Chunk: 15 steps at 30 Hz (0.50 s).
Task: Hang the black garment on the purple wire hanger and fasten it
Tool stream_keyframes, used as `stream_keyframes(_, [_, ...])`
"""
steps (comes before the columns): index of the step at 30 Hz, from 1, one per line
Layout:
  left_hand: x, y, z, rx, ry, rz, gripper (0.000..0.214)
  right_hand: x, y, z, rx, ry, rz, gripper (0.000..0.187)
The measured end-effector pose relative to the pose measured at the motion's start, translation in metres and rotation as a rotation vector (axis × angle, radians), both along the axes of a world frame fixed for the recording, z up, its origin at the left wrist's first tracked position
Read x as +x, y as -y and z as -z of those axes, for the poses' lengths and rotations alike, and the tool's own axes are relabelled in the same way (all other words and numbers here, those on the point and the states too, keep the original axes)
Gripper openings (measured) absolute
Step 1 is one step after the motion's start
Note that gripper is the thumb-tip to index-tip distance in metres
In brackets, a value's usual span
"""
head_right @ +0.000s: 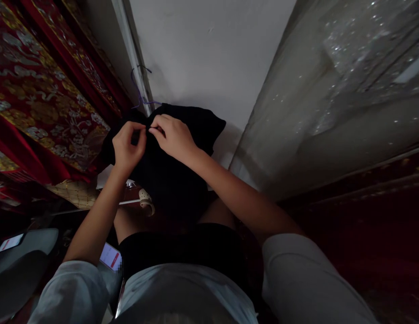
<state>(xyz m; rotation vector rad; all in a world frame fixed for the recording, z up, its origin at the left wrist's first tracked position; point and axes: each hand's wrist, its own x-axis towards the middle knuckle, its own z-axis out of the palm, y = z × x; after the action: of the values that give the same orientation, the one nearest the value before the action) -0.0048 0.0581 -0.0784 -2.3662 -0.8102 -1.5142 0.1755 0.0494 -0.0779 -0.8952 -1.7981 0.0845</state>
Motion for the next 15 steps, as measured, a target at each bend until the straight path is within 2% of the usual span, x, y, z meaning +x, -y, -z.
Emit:
stream_keyframes(5, [0.004, 0.002, 0.021, 0.048, -0.010, 0.081, 0.007, 0.005, 0.004, 0.014, -0.022, 0.029, 0.023, 0.012])
stream_keyframes(11, [0.017, -0.007, 0.036, 0.022, 0.086, 0.084, 0.008, -0.001, -0.003, 0.018, 0.000, -0.074, -0.005, 0.021])
stream_keyframes(13, [0.019, -0.012, 0.051, -0.037, 0.080, 0.094, 0.008, -0.003, -0.009, 0.015, 0.021, -0.145, -0.008, 0.024])
stream_keyframes(15, [0.020, -0.013, 0.076, -0.139, 0.057, 0.124, 0.007, -0.002, -0.017, 0.009, 0.050, -0.235, -0.003, 0.028])
